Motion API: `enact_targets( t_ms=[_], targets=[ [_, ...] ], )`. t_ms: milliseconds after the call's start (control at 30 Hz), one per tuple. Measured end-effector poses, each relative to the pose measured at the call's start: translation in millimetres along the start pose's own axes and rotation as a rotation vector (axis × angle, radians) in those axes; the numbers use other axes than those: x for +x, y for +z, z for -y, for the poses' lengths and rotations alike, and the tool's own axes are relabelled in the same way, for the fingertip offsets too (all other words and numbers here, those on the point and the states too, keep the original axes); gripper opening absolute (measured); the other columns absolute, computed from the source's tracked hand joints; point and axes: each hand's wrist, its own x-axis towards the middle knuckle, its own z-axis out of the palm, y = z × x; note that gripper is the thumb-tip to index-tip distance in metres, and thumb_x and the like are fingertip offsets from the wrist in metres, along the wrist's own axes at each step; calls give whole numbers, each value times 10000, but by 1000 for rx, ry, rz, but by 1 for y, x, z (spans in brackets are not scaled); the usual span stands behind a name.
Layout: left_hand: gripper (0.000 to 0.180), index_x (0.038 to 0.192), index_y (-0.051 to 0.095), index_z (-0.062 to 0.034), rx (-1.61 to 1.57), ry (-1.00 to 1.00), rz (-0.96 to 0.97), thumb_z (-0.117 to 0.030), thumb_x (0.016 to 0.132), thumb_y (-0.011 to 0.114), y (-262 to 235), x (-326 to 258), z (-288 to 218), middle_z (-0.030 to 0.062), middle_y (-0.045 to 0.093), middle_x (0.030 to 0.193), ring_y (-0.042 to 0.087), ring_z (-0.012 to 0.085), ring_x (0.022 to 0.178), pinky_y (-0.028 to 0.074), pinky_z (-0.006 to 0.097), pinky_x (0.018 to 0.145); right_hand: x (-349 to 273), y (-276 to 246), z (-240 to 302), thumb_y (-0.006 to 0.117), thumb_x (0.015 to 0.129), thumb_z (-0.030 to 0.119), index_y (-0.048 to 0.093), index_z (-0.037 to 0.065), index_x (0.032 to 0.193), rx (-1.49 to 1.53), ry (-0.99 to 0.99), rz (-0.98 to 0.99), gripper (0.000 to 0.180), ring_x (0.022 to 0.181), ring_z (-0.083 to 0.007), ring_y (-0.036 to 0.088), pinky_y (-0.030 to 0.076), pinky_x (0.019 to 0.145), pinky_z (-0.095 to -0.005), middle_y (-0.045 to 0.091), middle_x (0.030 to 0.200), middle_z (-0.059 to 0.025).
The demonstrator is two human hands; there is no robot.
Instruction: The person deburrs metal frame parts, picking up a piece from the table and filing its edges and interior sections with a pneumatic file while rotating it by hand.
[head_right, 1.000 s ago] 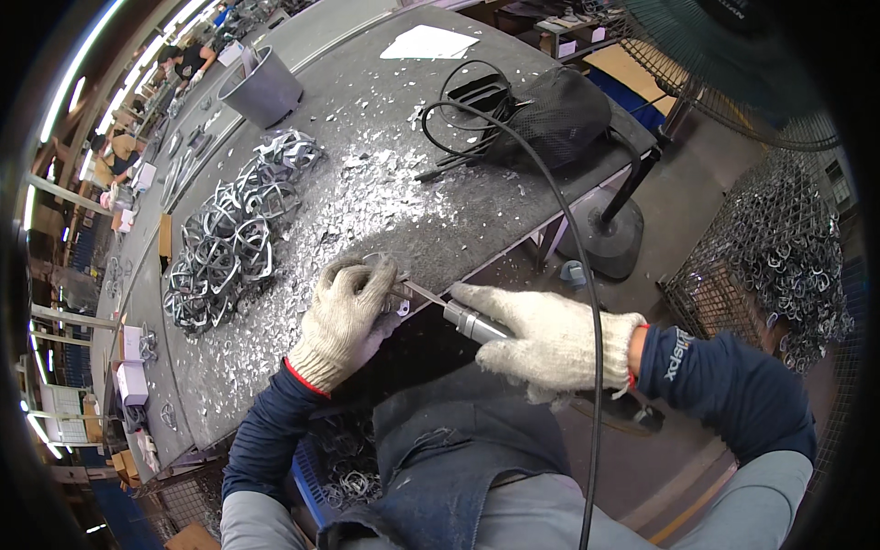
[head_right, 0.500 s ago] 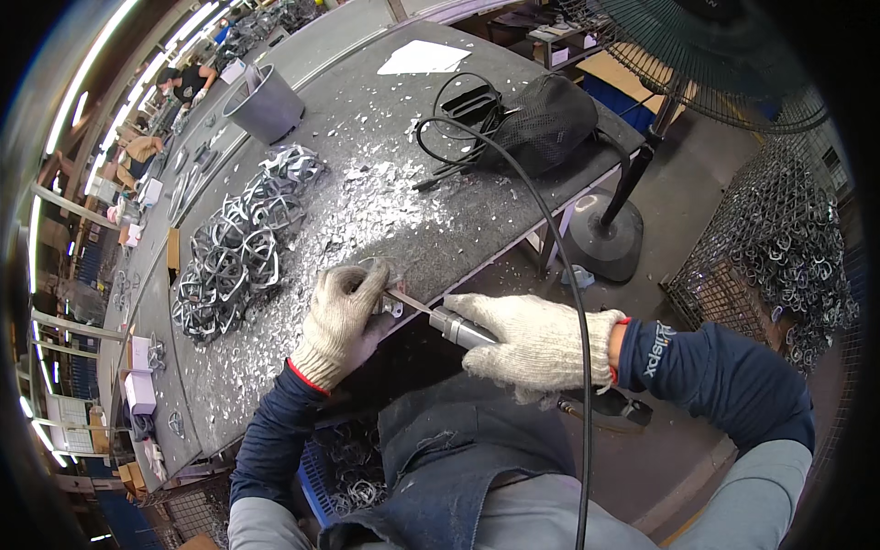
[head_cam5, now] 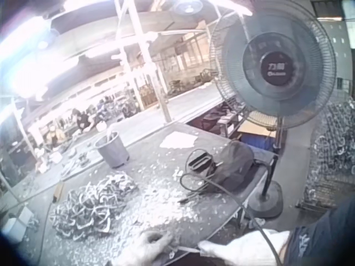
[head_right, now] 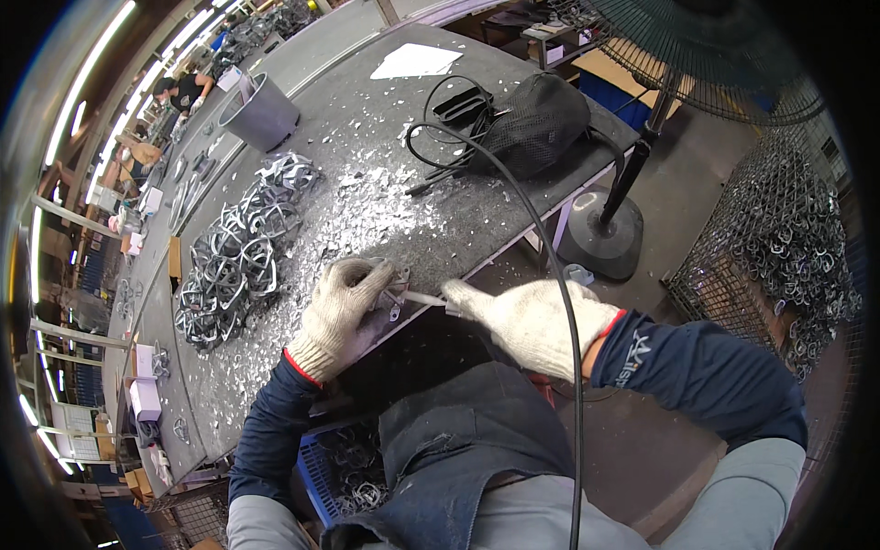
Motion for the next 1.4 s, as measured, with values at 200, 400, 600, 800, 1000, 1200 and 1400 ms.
enact_targets(
  t_ms=[200, 400, 600, 800, 1000, 1200, 1400],
  targets=[
    [741, 1556, 667, -87, -110, -50, 4, -39, 845, 865, 2, -3, 6, 232, 700, 1384, 715, 443, 1228, 612, 499, 1028, -3, 9, 11, 724, 1008, 186, 493, 252, 1723, -73, 55, -185, 755, 757, -373, 805, 655, 674, -503, 777, 871, -187],
    [750, 1578, 627, -32, -106, -168, -47, -123, 874, 870, 4, -13, 10, 254, 683, 1479, 675, 472, 1320, 556, 542, 1118, -16, 28, -4, 687, 1050, 187, 292, 171, 1824, 657, 97, 66, 870, 896, -409, 818, 678, 801, -491, 826, 1183, -234],
    [762, 1445, 705, -21, 9, -378, -190, -195, 756, 981, 36, -12, -8, 219, 722, 1434, 672, 446, 1348, 529, 547, 1168, 7, 3, -6, 598, 1079, 157, 185, 185, 1865, 1225, 358, 486, 888, 647, -110, 637, 599, 579, -302, 624, 922, -45],
    [751, 1417, 721, -7, -40, -364, -158, -158, 727, 977, 35, -12, 2, 217, 742, 1394, 693, 444, 1317, 543, 531, 1156, 19, 21, -18, 598, 1090, 143, 170, 213, 1870, 1440, 366, 530, 893, 617, -90, 561, 562, 551, -278, 568, 894, -4],
    [767, 1417, 723, -1, -59, -349, -124, -149, 708, 974, 30, -7, -1, 226, 742, 1400, 698, 447, 1324, 553, 530, 1155, 23, 36, -25, 614, 1085, 147, 145, 221, 1874, 1564, 308, 533, 921, 614, -76, 550, 541, 524, -263, 565, 896, -4],
    [765, 1425, 720, 0, -47, -342, -116, -138, 714, 965, 30, -10, 1, 234, 739, 1404, 696, 449, 1329, 555, 531, 1158, 16, 25, -27, 604, 1066, 128, 124, 193, 1874, 1568, 334, 610, 943, 611, -67, 533, 515, 510, -257, 545, 878, -4],
    [769, 1434, 717, -13, -79, -339, -121, -141, 716, 963, 33, -9, 2, 225, 733, 1416, 683, 439, 1350, 538, 538, 1174, 18, 24, -24, 598, 1062, 128, 102, 174, 1874, 1617, 296, 576, 953, 638, -70, 530, 529, 530, -253, 564, 913, -11]
  ],
)
